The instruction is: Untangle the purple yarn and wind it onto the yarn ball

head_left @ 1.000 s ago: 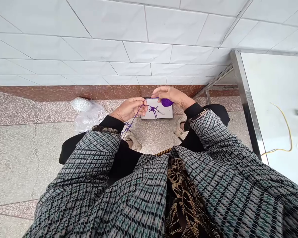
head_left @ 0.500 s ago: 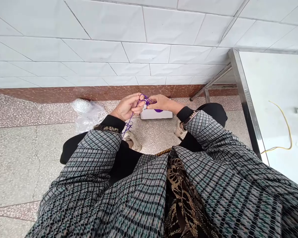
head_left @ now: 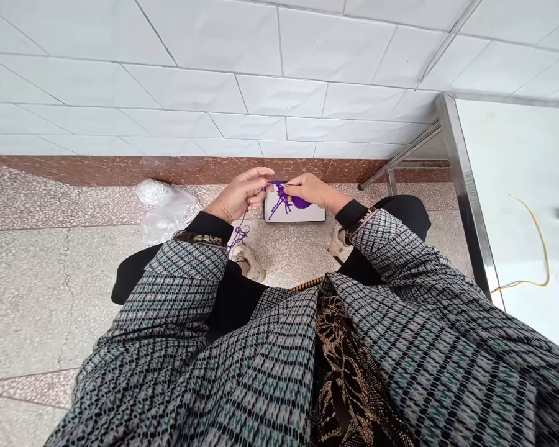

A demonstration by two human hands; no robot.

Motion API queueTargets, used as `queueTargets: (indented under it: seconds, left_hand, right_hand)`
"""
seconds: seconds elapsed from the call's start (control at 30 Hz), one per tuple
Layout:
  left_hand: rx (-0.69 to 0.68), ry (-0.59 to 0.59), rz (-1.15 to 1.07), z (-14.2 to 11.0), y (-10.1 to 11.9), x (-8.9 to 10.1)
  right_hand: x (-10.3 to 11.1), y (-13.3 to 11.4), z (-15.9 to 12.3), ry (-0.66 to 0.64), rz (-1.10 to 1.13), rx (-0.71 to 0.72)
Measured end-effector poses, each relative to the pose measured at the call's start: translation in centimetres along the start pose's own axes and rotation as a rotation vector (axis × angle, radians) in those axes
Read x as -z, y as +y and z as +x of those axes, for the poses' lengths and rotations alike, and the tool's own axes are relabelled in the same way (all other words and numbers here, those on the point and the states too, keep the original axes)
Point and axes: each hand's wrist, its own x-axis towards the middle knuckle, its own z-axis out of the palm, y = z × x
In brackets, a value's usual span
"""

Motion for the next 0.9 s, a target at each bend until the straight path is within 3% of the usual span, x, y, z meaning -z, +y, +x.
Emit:
queueTargets:
  seconds: [0.1,0.23,0.4,0.57,0.73,0.9]
  left_hand:
    - [0.049,-0.073,0.069,-0.3,-0.4,-0.3]
    - [0.097,-0.03,0.171,-0.3,-0.8,-0.8]
    - [-0.006,0.133,0.32,0.3,-1.3,-1.5]
    - [-0.076,0.117,0.444,1.0,-2.2,-1.6]
    - [-0.042,0.103,0.628,1.0,-2.3,-0.9]
    - [0.009,0.175,0.879,0.7,-1.6,0.1]
  right_hand:
    - [-0.4,-0.1,0.2,0.079,-0.012,-0.022]
    - [-0.6,-0.6,-0.1,0.108,-0.092,-0.012]
    - [-1.3,-1.2,-0.6,0.114,-0.472,0.023]
    - [-1.6,-1.5,-0.8,0.095,-0.768,0.024]
    - [-1.0,-1.7,-0.9,0.145,-0.791,0.018]
    - [0.4,-1.6,-0.6,0.177,-0.583,0.009]
